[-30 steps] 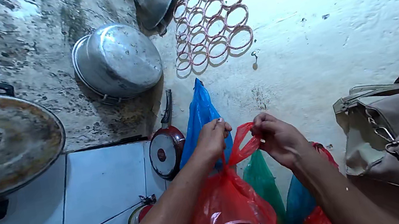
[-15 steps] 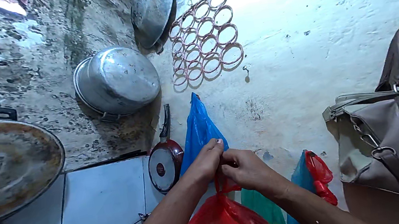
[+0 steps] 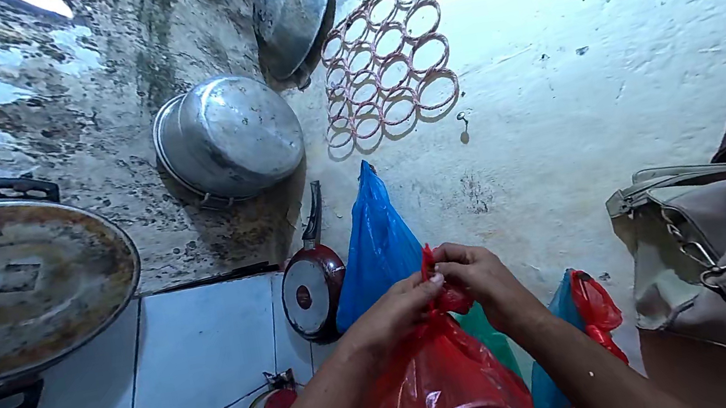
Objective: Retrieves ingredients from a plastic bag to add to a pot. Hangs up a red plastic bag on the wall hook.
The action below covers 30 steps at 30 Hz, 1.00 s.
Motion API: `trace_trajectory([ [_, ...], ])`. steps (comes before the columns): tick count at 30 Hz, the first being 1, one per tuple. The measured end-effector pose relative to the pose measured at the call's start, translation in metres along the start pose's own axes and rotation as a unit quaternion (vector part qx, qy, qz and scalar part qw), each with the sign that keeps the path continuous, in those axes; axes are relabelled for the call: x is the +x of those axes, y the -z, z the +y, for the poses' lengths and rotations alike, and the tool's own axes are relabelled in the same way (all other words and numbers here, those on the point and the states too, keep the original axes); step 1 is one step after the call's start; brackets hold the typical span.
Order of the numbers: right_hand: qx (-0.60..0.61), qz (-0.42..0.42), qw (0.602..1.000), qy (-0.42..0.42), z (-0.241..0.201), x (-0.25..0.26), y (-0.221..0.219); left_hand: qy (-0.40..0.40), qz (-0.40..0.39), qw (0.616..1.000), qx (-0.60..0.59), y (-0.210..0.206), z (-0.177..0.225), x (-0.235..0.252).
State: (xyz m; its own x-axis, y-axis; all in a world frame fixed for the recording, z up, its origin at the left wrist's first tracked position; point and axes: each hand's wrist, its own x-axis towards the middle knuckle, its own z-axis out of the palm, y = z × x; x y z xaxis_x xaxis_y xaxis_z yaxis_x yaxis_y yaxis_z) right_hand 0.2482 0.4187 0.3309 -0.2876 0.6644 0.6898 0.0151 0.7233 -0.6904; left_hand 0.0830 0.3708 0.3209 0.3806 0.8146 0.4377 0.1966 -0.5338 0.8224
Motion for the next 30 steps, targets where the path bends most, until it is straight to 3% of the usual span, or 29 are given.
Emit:
trace_trajectory([
  [4,0.044,0.013,0.999,0.027,-0.001,-0.003,0.006,0.003,0.113,0.992,-0.06,-0.008,-0.005,0.003],
  [8,0.025,0.005,0.999,0.04,-0.001,-0.006,0.012,-0.007,0.15,0.987,-0.061,-0.028,-0.002,0.005],
  [11,0.046,-0.005,0.998,0.042,0.001,-0.007,0.018,-0.021,0.223,0.97,-0.094,-0.036,-0.003,0.016],
  [15,0.095,0.007,0.995,0.021,-0.004,-0.01,0.025,-0.037,0.226,0.968,-0.099,-0.039,-0.004,0.022],
  [18,0.185,-0.023,0.982,-0.018,-0.008,-0.013,0.027,-0.02,0.275,0.958,-0.081,-0.042,-0.003,0.027],
  [21,0.344,-0.034,0.935,-0.081,-0.001,-0.011,0.028,0.005,0.292,0.95,-0.107,-0.041,0.003,0.035],
  [24,0.439,-0.033,0.894,-0.087,0.003,-0.004,0.032,0.005,0.287,0.957,-0.038,-0.041,0.015,0.04],
  [30,0.405,0.033,0.912,-0.052,-0.02,0.03,0.042,0.009,0.305,0.948,0.092,-0.032,0.049,0.079],
])
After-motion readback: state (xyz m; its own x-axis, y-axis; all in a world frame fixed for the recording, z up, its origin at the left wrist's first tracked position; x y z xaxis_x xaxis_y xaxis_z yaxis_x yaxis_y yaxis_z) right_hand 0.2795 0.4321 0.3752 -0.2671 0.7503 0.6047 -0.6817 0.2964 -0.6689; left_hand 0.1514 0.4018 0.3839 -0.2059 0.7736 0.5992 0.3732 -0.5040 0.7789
